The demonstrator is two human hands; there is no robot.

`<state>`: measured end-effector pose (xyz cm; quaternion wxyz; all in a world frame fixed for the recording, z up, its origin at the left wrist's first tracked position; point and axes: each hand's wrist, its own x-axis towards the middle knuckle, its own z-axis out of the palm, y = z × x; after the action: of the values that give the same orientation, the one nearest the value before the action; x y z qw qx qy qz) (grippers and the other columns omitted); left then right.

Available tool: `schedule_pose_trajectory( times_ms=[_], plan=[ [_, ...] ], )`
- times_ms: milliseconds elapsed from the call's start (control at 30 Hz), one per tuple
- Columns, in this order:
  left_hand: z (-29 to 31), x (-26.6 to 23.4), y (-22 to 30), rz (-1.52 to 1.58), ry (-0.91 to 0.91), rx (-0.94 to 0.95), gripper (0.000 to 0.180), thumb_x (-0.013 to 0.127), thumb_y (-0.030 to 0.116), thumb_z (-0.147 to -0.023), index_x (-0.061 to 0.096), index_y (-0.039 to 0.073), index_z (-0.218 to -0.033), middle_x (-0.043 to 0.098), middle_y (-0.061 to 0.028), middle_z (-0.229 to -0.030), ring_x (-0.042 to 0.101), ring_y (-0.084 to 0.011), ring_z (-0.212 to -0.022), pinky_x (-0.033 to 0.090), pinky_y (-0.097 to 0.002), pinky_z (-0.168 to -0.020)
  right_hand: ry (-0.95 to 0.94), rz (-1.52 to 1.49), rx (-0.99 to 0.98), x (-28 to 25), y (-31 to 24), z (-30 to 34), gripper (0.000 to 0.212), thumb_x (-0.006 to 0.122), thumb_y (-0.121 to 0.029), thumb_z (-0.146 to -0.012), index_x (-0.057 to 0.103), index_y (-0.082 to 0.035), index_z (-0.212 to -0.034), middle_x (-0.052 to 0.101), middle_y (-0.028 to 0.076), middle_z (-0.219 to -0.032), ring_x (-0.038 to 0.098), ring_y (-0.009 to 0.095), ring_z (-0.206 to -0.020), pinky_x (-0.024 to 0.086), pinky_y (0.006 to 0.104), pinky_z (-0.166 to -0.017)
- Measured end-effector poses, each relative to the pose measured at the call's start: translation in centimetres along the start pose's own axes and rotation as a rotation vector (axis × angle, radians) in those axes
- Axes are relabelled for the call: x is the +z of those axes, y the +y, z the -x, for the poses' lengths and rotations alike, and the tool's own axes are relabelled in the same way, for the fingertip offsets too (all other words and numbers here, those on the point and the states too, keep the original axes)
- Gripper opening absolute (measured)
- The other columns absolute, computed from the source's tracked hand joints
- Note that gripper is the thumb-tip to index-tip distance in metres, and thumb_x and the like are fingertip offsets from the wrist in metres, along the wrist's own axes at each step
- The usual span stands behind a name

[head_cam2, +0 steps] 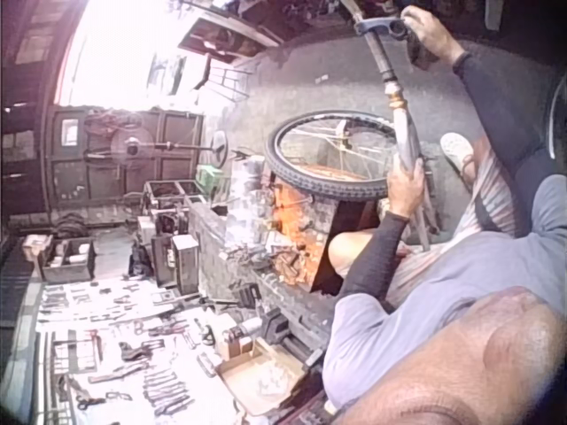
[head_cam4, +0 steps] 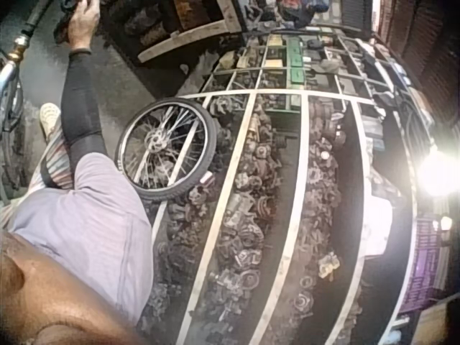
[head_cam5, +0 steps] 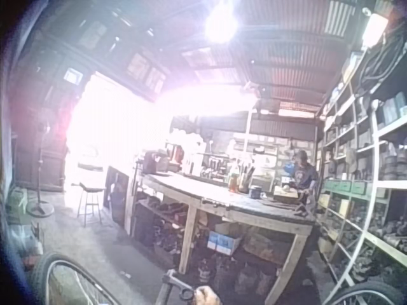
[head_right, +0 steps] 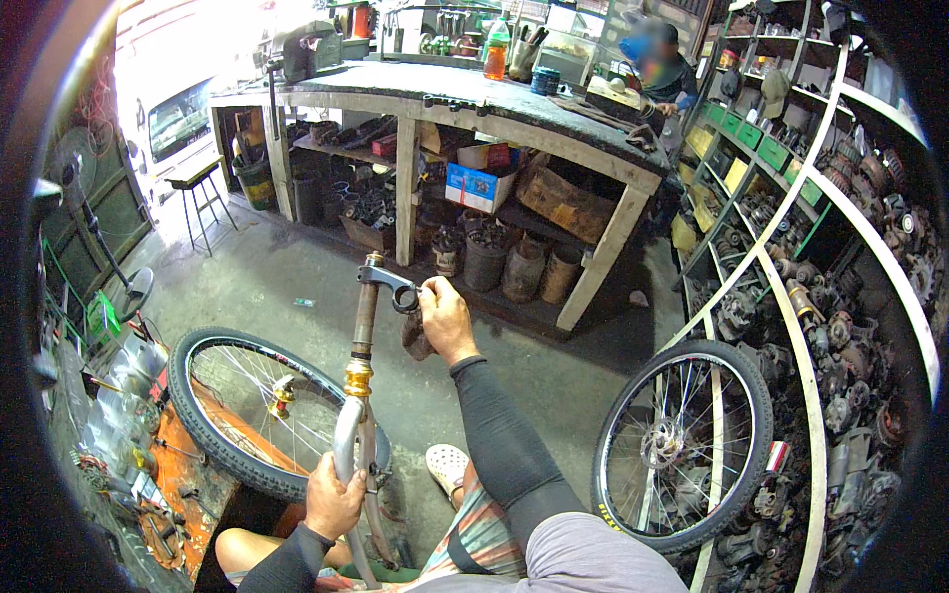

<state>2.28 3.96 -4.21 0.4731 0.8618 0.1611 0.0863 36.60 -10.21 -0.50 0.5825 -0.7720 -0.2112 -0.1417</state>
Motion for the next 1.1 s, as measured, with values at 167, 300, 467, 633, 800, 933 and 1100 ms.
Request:
schedule_pose_trajectory(
  times_ms=[167, 300, 467, 633, 800, 933, 1100],
  plan=[
    [0.0, 0.1, 0.0, 0.013, 0.020, 0.020, 0.036, 0.078, 0.020, -0.094, 0.059, -0.003, -0.115, 0.072, -0.0284, -0.093, 0.072, -0.0501, -0.091, 0.056, -0.0546, -0.082, -0.058, 0.173, -0.017, -0.5, -0.3, -0.2, 0.022, 0.062, -0.021, -0.107, 0.070, -0.001, -0.102, 0.073, 0.020, -0.086, 0.073, 0.037, -0.081, 0.056, 0.0456, -0.075],
    [-0.1, 0.1, -0.4, -0.003, 0.020, 0.006, 0.036, 0.078, 0.021, -0.095, 0.059, -0.002, -0.114, 0.072, -0.0285, -0.093, 0.072, -0.0502, -0.090, 0.056, -0.0548, -0.081, 0.002, 0.086, -0.040, 0.0, 0.1, 0.0, 0.022, 0.062, -0.021, -0.107, 0.070, -0.001, -0.104, 0.073, 0.018, -0.084, 0.072, 0.034, -0.077, 0.055, 0.0446, -0.074],
    [0.1, 0.1, 0.1, -0.035, 0.037, 0.053, 0.036, 0.078, 0.021, -0.095, 0.059, -0.002, -0.115, 0.072, -0.0286, -0.093, 0.072, -0.0501, -0.090, 0.056, -0.0548, -0.081, -0.085, -0.004, 0.009, -0.5, 0.3, -0.6, 0.028, 0.061, -0.024, -0.107, 0.071, 0.001, -0.099, 0.071, 0.017, -0.082, 0.071, 0.028, -0.078, 0.054, 0.0412, -0.075],
    [-0.2, 0.1, 0.4, -0.017, 0.052, 0.044, 0.035, 0.078, 0.021, -0.095, 0.060, -0.003, -0.114, 0.072, -0.0282, -0.093, 0.073, -0.0497, -0.091, 0.056, -0.0542, -0.082, -0.163, -0.016, 0.024, -1.1, 1.5, -0.4, 0.031, 0.060, -0.025, -0.105, 0.073, 0.003, -0.098, 0.074, 0.016, -0.085, 0.070, 0.025, -0.079, 0.055, 0.0386, -0.079],
    [-0.4, -0.5, -0.4, 0.005, 0.073, -0.003, 0.034, 0.078, 0.020, -0.095, 0.061, -0.003, -0.114, 0.073, -0.0275, -0.093, 0.073, -0.0493, -0.091, 0.057, -0.0536, -0.082, -0.302, -0.028, 0.172, -0.7, -0.7, 1.6, 0.022, 0.069, -0.017, -0.098, 0.077, 0.002, -0.106, 0.078, 0.007, -0.096, 0.069, 0.014, -0.088, 0.056, 0.0326, -0.082],
    [-0.5, -0.5, -0.4, -0.005, 0.066, 0.004, 0.033, 0.077, 0.019, -0.095, 0.060, -0.003, -0.114, 0.073, -0.0277, -0.093, 0.072, -0.0495, -0.091, 0.057, -0.0532, -0.083, -0.270, 0.079, 0.106, -0.1, -1.3, 2.1, 0.029, 0.072, -0.025, -0.096, 0.078, 0.001, -0.108, 0.082, 0.014, -0.100, 0.077, 0.024, -0.091, 0.059, 0.0375, -0.088],
    [-0.4, 0.0, -1.0, 0.028, 0.050, -0.031, 0.033, 0.077, 0.018, -0.095, 0.060, -0.003, -0.114, 0.073, -0.0281, -0.094, 0.072, -0.0499, -0.092, 0.057, -0.0530, -0.083, -0.299, 0.096, 0.113, 0.7, -1.5, 2.3, 0.029, 0.065, -0.025, -0.101, 0.078, 0.001, -0.106, 0.080, 0.019, -0.098, 0.077, 0.029, -0.089, 0.058, 0.0418, -0.083]
  ],
)
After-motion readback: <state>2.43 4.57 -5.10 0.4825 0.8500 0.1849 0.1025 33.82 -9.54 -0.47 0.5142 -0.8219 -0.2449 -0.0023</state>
